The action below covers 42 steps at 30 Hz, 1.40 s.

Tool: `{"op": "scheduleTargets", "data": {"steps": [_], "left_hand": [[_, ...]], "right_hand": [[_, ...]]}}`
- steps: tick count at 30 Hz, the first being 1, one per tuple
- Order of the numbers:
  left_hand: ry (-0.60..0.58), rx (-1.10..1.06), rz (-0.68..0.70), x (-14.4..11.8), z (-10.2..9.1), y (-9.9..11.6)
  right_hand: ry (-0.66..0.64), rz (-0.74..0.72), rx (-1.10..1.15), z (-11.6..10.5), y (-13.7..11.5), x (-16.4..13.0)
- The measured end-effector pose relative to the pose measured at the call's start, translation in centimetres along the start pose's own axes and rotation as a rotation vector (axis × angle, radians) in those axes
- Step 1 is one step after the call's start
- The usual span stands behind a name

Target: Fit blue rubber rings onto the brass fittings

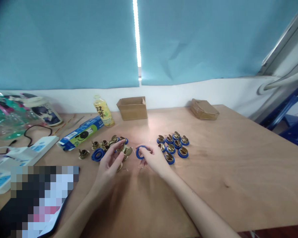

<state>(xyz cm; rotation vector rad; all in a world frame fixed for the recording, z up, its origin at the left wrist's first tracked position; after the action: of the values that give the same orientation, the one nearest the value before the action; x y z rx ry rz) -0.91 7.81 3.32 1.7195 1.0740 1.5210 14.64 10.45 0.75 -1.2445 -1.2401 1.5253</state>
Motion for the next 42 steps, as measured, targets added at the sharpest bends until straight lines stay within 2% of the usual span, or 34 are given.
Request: {"op": "scheduleTargets", "data": {"steps": [5, 12, 17, 21, 27, 31, 34, 42], "left_hand": [[-0.06, -0.082, 0.013, -0.2, 0.8, 0.2], [-0.191, -0.13, 0.096, -0.6, 2.5, 0.2], [-0.21, 0.113, 0.207, -0.3, 2.3, 1.2], [-0.257, 0.233, 0.272, -0.4, 2.6, 2.1], [-0.232, 0.354, 0.441, -1.2, 3.0, 3.5], [-0.243, 0.364, 0.519, -1.5, 3.5, 4.1], [-0.274, 0.38, 0.509, -1.6, 3.8, 4.0], [-0.246, 0.46, 0.42, -1.3, 3.2, 2.7]], "right_hand": [[-0.032, 0.169, 0.176, 0.5, 1.3, -0.1], [-0.062, 0.192, 0.446, 1.2, 2.5, -0.1], [-0.174, 0.218, 0.615, 2.2, 2.2, -0.5], [-0.159, 0.245, 0.713, 2.1, 1.9, -0.7], [-0.131, 0.255, 0.745, 1.9, 2.0, -0.8], [-0.182, 0.241, 0.792, 2.7, 1.9, -0.9], [-0.167, 0.224, 0.777, 2.8, 1.8, -1.0], [-0.179, 0.102, 0.603, 2.6, 1.0, -1.3]]}}
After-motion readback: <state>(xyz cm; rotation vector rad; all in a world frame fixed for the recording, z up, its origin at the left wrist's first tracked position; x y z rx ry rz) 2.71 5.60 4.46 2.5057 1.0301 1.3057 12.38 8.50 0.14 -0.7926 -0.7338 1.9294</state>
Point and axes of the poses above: each hand's wrist, its own x-axis towards the middle knuckle, its own z-axis out of the palm, y = z × x, the point moved 9 cm from there along x, towards the middle knuckle, and after that the axes turned 9 degrees about z, right-handed, at the moved point
